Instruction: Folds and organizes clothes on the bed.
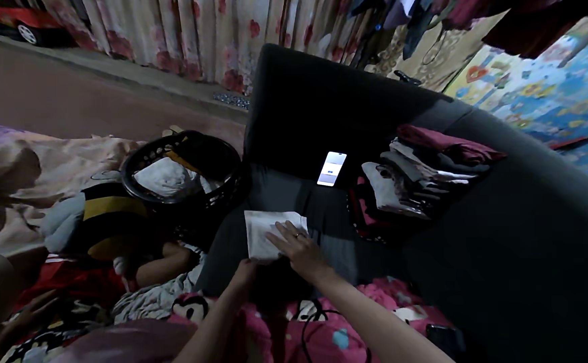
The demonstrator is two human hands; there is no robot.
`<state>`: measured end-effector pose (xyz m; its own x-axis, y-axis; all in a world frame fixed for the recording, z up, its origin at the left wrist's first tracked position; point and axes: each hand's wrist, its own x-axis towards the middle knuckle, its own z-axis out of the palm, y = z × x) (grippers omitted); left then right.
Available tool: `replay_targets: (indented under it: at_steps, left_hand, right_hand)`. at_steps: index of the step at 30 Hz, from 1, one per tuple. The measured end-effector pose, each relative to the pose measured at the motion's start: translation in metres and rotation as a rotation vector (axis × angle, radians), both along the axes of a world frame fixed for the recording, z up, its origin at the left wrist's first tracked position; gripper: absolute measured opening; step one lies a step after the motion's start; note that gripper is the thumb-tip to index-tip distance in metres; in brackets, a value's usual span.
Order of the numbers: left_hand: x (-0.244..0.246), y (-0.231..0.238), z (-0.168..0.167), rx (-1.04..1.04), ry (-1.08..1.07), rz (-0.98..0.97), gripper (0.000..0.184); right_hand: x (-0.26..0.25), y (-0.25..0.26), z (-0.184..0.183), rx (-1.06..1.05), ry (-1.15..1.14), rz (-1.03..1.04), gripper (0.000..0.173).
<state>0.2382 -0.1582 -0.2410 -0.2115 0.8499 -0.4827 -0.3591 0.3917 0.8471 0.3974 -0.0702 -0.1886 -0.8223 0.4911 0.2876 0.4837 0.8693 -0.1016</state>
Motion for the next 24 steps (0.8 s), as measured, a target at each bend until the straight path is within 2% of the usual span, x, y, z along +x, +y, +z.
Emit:
replay_targets:
  at_steps: [1,3,5,8,13,15,17,20,24]
  left_hand:
    - [0.0,-0.002,0.002,0.004,-0.005,0.008,0.025]
    - [0.0,-0.001,0.006,-0.023,-0.003,0.008,0.024]
    - [0.0,-0.001,0.009,-0.063,-0.007,-0.005,0.026]
    - [0.0,-0.001,0.008,-0.07,-0.009,0.0,0.028]
    - [0.0,0.001,0.007,-0.085,-0.002,0.04,0.027]
    - [0.0,0.002,0.004,-0.096,0.013,0.059,0.028]
    - [0.0,0.003,0.002,-0.108,0.02,0.064,0.029]
    - [0.001,0.004,-0.001,-0.125,0.009,0.082,0.032]
    - [0.004,0.005,0.009,-0.107,-0.096,0.111,0.061]
  right_hand:
    - [0.004,-0.003,-0.007,0.01,0.001,0.028,0.056]
    - [0.013,-0.011,-0.01,-0.175,-0.162,0.043,0.059]
    - [0.021,-0.012,-0.018,-0.241,-0.194,0.047,0.062]
    - [0.024,-0.01,-0.023,-0.159,-0.069,0.065,0.063]
    - [0.027,-0.014,-0.022,0.06,0.04,0.1,0.051]
    - [0.029,-0.023,-0.023,-0.073,-0.071,0.065,0.057]
    - [0.029,-0.028,-0.02,-0.288,-0.25,0.022,0.07]
    - [0.029,-0.028,-0.016,-0.387,-0.337,0.02,0.072]
    - [0.028,-0.029,-0.006,-0.478,-0.444,0.022,0.082]
